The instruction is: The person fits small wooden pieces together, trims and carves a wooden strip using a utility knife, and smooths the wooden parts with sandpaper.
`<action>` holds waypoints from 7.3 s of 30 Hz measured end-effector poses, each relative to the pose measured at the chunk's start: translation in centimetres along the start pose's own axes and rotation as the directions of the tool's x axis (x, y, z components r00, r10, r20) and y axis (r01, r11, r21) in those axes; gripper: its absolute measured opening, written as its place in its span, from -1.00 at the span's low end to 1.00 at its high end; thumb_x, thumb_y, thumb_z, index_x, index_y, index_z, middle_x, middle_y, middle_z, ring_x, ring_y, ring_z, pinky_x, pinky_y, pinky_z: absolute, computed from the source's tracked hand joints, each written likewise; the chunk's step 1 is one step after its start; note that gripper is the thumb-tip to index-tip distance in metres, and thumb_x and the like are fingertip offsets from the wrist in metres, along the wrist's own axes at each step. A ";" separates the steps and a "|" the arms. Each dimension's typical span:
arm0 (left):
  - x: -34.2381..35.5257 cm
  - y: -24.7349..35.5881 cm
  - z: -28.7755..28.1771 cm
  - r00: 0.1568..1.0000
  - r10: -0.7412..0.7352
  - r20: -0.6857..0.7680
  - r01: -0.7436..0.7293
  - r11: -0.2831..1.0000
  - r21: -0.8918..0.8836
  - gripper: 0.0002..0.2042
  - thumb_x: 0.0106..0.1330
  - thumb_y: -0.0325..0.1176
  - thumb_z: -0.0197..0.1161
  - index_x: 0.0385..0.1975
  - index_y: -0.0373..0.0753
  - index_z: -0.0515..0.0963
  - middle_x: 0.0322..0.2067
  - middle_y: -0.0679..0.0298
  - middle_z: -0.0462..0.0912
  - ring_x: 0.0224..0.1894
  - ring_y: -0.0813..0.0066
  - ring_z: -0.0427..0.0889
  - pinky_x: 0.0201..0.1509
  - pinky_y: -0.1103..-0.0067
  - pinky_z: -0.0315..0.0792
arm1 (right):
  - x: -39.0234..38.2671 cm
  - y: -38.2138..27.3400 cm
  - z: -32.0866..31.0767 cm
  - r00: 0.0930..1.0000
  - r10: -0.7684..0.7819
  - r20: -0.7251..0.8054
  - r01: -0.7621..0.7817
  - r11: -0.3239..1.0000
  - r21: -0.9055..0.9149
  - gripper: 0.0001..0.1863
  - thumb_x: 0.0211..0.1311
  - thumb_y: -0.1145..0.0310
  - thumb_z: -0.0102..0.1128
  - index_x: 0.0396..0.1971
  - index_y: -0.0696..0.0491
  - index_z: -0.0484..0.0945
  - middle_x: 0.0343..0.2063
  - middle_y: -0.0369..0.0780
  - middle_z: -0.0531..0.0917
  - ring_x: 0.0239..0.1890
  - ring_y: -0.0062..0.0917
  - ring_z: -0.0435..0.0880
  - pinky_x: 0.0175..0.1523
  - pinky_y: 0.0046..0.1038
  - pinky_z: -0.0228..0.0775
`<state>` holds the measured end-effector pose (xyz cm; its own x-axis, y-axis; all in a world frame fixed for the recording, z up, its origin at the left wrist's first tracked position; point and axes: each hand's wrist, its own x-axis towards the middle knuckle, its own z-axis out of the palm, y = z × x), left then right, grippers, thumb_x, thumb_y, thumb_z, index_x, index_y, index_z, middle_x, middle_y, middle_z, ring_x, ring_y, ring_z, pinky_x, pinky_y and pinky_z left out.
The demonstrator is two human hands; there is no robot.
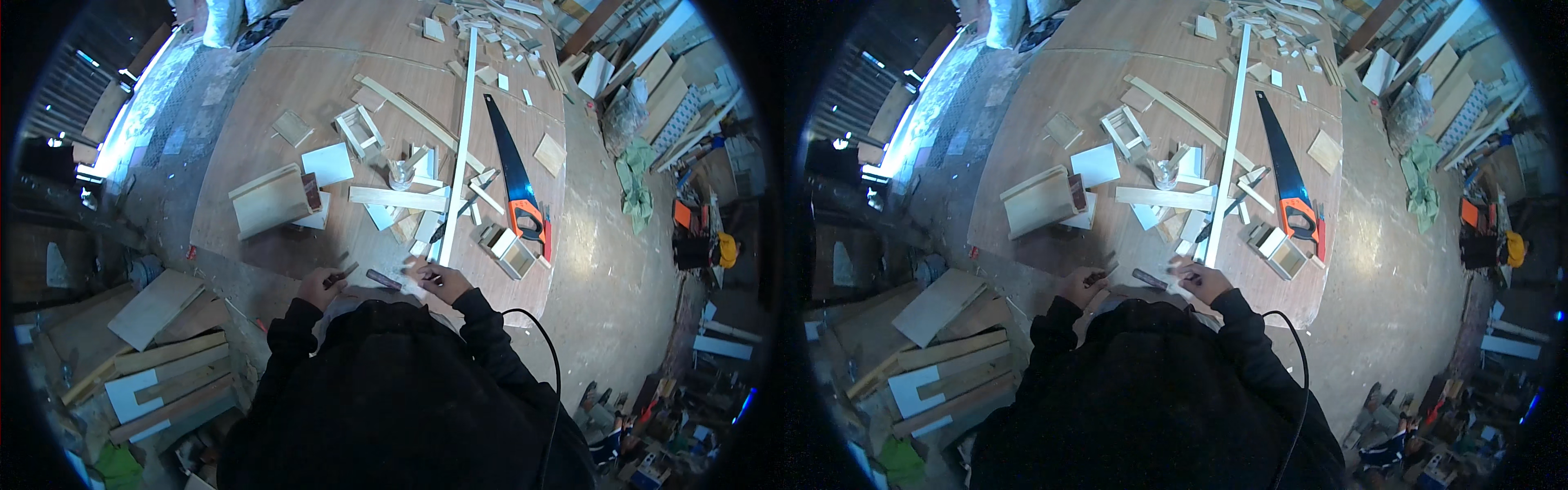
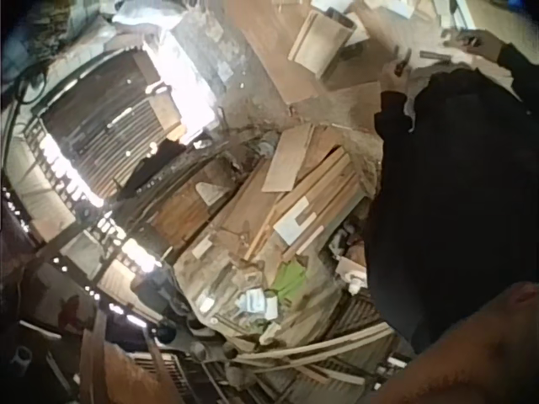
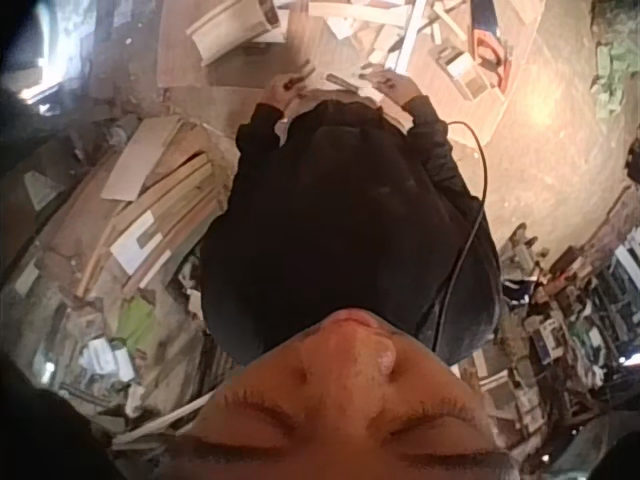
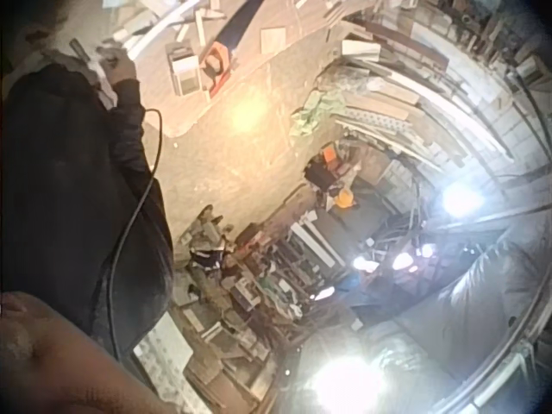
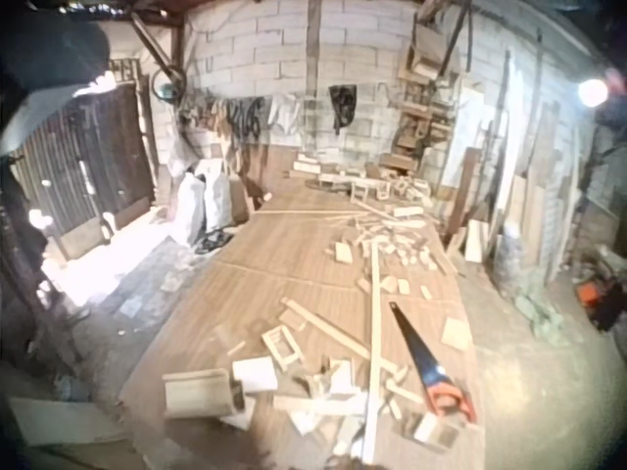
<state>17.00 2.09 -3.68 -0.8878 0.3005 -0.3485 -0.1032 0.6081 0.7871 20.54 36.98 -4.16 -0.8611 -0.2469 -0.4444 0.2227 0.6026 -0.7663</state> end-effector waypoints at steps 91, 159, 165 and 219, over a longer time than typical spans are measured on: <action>-11.5 10.2 14.0 0.687 0.504 0.524 -0.641 0.760 0.111 -0.54 0.35 0.10 0.11 0.04 -0.11 0.58 -0.24 -0.04 0.67 -0.19 -0.04 0.65 -0.09 0.29 0.48 | -23.9 0.8 7.9 0.830 -0.148 -0.537 0.207 0.977 0.051 -0.64 0.15 0.18 0.38 -0.10 0.04 0.67 -0.46 -0.15 0.62 -0.46 -0.46 0.58 -0.29 -0.44 0.44; -18.1 7.2 15.8 0.565 0.176 0.806 -0.306 0.952 0.007 -0.78 0.34 -0.17 0.10 -0.24 -0.14 0.59 -0.49 0.36 0.62 -0.45 0.56 0.59 -0.34 0.53 0.43 | -33.3 3.1 9.0 0.753 -0.096 -0.651 0.249 0.957 0.147 -0.87 0.09 0.55 0.38 -0.33 0.18 0.66 -0.33 -0.19 0.63 -0.29 -0.53 0.65 -0.19 -0.56 0.51; -18.4 6.5 16.1 0.649 0.149 0.746 -0.243 0.970 0.017 -0.83 0.40 -0.24 0.05 -0.24 -0.19 0.49 -0.45 0.34 0.58 -0.40 0.54 0.56 -0.30 0.55 0.42 | -33.7 2.6 8.7 0.723 -0.126 -0.679 0.268 0.957 0.108 -0.88 0.09 0.50 0.39 -0.34 0.14 0.68 -0.41 -0.21 0.62 -0.39 -0.56 0.59 -0.29 -0.56 0.43; 12.4 13.3 20.0 0.824 0.408 0.392 -0.180 0.846 -0.503 -0.71 0.35 -0.18 0.26 -0.14 -0.30 0.63 -0.37 0.31 0.69 -0.35 0.65 0.54 -0.31 0.59 0.39 | -19.6 3.0 2.4 0.818 0.276 -0.505 0.122 0.775 0.620 -0.81 0.42 0.46 0.00 -0.06 0.20 0.46 -0.43 -0.32 0.60 -0.39 -0.70 0.56 -0.25 -0.62 0.40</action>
<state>13.58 28.58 -7.68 -0.5984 0.7839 -0.1653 -0.1530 0.0907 0.9840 39.17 41.81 1.10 -0.8737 0.3478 -0.3401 0.3511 -0.0329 -0.9358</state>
